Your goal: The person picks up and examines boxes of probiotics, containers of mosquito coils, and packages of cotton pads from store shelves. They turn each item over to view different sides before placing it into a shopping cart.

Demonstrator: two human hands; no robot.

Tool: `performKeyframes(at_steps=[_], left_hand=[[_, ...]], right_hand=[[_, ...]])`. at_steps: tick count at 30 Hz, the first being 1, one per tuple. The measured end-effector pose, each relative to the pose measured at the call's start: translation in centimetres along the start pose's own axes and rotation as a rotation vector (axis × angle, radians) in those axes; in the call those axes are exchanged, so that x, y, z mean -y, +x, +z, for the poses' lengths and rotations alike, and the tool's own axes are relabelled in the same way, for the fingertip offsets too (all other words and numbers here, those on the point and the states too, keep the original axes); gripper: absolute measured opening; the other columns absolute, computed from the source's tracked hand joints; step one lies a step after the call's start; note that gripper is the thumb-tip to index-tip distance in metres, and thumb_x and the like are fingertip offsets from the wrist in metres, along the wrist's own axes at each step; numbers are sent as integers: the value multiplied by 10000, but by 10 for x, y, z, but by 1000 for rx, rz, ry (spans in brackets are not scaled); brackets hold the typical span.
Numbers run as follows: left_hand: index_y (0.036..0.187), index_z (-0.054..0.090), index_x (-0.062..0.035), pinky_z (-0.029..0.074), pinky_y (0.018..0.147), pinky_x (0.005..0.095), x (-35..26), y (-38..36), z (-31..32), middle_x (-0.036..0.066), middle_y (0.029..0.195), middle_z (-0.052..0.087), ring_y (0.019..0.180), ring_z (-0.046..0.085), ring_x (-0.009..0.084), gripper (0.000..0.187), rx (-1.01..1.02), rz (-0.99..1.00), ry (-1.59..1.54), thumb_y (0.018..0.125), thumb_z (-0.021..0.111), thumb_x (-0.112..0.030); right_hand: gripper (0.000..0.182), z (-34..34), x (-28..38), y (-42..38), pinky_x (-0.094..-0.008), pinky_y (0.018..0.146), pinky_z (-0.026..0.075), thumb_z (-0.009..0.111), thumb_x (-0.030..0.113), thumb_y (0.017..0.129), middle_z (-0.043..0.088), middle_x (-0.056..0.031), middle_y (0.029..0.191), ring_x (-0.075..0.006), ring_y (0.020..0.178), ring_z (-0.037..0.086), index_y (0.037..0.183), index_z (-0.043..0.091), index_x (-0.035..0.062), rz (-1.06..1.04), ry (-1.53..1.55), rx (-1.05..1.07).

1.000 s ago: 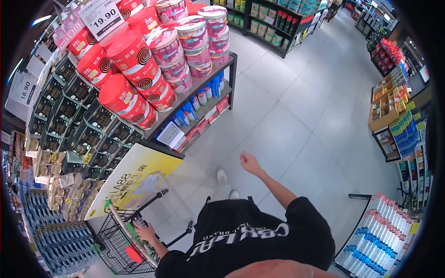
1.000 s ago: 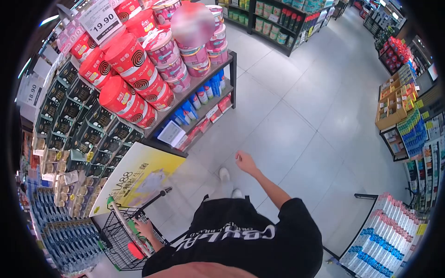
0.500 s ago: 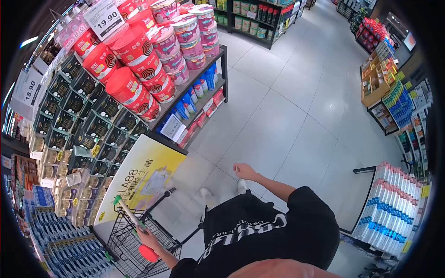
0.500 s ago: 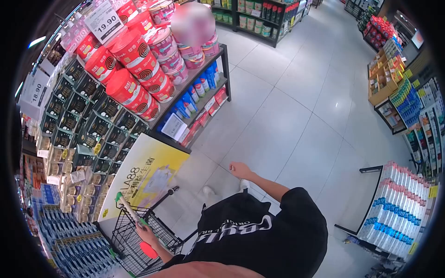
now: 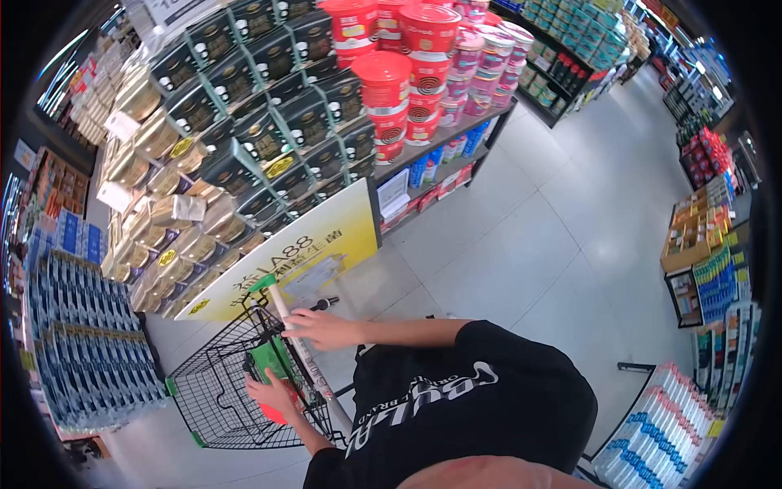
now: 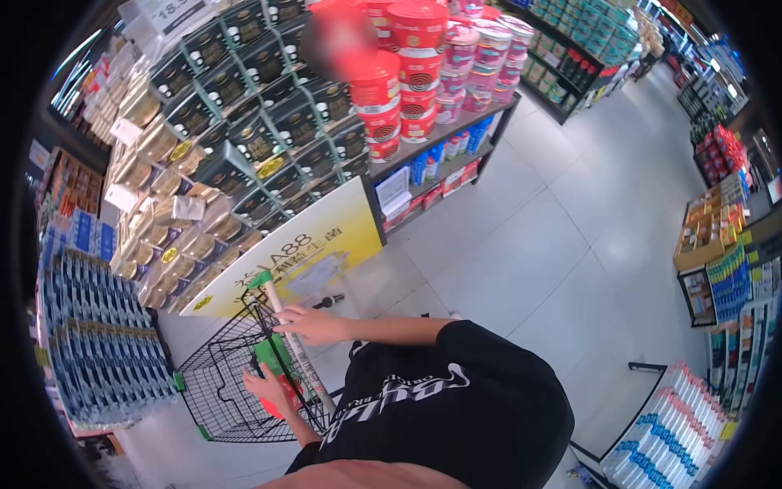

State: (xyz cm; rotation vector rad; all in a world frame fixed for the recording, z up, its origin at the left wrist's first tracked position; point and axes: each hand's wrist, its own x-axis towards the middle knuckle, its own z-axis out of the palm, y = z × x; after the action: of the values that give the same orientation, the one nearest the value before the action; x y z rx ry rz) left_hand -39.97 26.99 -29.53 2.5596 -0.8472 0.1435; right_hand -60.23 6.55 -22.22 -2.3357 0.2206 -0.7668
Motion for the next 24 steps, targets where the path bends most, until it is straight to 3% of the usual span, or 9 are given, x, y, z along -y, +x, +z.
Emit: performKeyframes(at_steps=[2, 3, 6, 7, 10, 11, 14, 20, 24], left_hand=[[1426, 339, -77, 368, 938, 579, 40, 13, 23, 223, 1350, 391, 1249, 373, 373, 807, 29, -279, 321, 853, 574, -595], [1472, 260, -139, 321, 917, 696, 68, 24, 43, 232, 1446, 276, 1337, 262, 392, 1036, 148, -382, 318, 711, 610, -748], [1480, 250, -147, 262, 943, 733, 87, 31, 76, 257, 1491, 203, 1379, 185, 415, 1117, 531, -552, 458, 644, 640, -776], [1486, 233, -155, 211, 974, 738, 87, 33, 75, 242, 1521, 168, 1404, 138, 414, 1163, 552, -533, 447, 603, 661, -778], [1483, 240, -162, 220, 986, 722, 99, 37, 65, 223, 1515, 195, 1410, 138, 398, 1133, 555, -559, 295, 613, 689, -731], [1477, 251, -171, 228, 1003, 702, 128, 30, 75, 198, 1528, 166, 1416, 142, 372, 1120, 498, -457, 250, 603, 734, -676], [1490, 231, -195, 233, 1035, 663, 104, 8, 41, 198, 1534, 116, 1425, 129, 350, 1133, 476, -503, 220, 592, 772, -626], [1522, 102, -242, 125, 1135, 545, 111, -24, 31, 281, 1527, 11, 1417, 32, 441, 1232, 514, -545, 102, 570, 786, -623], [1526, 94, -271, 180, 1113, 578, 135, -29, 48, 222, 1556, 27, 1426, 41, 419, 1232, 461, -493, 117, 569, 779, -634]], right_hand=[[390, 36, -4, 3, -477, 859, 481, 643, 46, 724, 462, -148, 1315, -355, 1344, 314, 1110, 608, 94, -31, -99, 165], [391, 48, -5, 5, -492, 858, 482, 658, 46, 710, 456, -152, 1307, -366, 1370, 272, 1096, 614, 93, -48, -154, 242], [327, 68, -6, -3, -499, 834, 488, 676, 69, 701, 484, -141, 1236, -373, 1380, 244, 1024, 631, 90, -24, -282, 362], [267, 70, -6, -4, -477, 784, 496, 693, 91, 694, 484, -133, 1188, -366, 1388, 228, 956, 636, 87, -31, -308, 319], [230, 75, -9, -6, -448, 726, 498, 695, 105, 697, 480, -119, 1177, -361, 1388, 231, 919, 634, 98, -50, -319, 279], [234, 74, -7, -5, -460, 733, 505, 696, 93, 697, 474, -111, 1198, -362, 1398, 213, 923, 633, 101, -38, -314, 309], [245, 72, -11, -4, -486, 747, 524, 702, 69, 698, 462, -96, 1247, -363, 1420, 172, 930, 631, 106, -9, -281, 354], [280, 71, -17, -7, -492, 734, 532, 709, 44, 678, 459, -101, 1268, -358, 1426, 148, 940, 630, 108, -11, -181, 327], [301, 75, -20, -9, -488, 708, 530, 705, 24, 667, 464, -104, 1255, -354, 1426, 155, 944, 624, 113, -7, -206, 304]])
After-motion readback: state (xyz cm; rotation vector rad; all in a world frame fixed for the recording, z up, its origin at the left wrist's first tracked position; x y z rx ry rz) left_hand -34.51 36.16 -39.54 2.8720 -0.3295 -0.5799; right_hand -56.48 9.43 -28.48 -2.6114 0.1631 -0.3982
